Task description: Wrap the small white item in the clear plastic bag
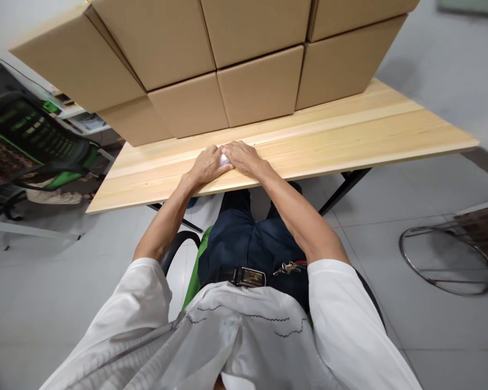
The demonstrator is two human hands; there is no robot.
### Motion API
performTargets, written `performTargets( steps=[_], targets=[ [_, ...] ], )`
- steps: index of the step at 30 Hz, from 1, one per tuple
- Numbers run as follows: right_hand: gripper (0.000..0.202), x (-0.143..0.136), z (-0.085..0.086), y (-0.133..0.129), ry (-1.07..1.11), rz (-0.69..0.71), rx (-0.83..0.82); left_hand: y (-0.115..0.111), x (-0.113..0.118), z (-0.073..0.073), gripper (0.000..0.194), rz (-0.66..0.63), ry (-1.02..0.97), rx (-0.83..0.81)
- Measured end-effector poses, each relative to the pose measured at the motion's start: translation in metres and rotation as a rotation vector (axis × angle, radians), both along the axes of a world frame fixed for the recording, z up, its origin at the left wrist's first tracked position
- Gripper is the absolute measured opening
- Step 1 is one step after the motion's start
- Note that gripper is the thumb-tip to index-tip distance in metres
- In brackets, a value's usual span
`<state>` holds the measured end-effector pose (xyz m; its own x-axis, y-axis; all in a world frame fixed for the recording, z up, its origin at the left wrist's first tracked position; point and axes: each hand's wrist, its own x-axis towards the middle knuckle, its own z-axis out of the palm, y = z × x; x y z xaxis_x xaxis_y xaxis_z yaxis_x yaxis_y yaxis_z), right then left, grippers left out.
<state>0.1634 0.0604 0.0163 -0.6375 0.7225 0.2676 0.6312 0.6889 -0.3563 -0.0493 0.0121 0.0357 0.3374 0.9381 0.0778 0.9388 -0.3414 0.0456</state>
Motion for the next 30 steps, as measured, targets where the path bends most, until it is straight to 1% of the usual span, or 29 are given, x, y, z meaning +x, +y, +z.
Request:
performTargets(
  steps=[6, 11, 15, 18, 20, 23, 27, 30],
  targets=[
    [0.067, -0.004, 0.011, -0.008, -0.025, -0.062, -0.047, 0.011, -0.012, -0.013, 0.072, -0.053, -0.103, -0.014],
    [0.065, -0.005, 0.017, -0.008, -0.069, -0.118, -0.074, 0.013, -0.016, -0.014, 0.082, -0.061, -0.126, -0.034],
    [0.063, -0.005, 0.013, -0.003, -0.054, -0.085, -0.056, 0.011, -0.016, -0.013, 0.082, -0.053, -0.120, -0.041],
    [0.062, -0.002, 0.007, 0.003, -0.024, -0.078, -0.069, 0.015, -0.017, -0.016, 0.081, -0.049, -0.120, -0.039],
    [0.061, -0.001, 0.003, 0.008, -0.019, -0.088, -0.076, 0.018, -0.019, -0.020, 0.085, -0.041, -0.128, -0.027],
    [0.062, 0.000, -0.001, 0.015, -0.069, -0.100, -0.068, 0.022, -0.022, -0.024, 0.088, -0.036, -0.144, -0.015],
    [0.064, 0.000, -0.003, 0.022, -0.142, -0.130, -0.055, 0.022, -0.023, -0.023, 0.084, -0.051, -0.142, -0.033],
    [0.067, 0.006, -0.003, 0.031, -0.119, -0.180, -0.090, 0.021, -0.023, -0.022, 0.085, -0.051, -0.140, -0.045]
  ],
)
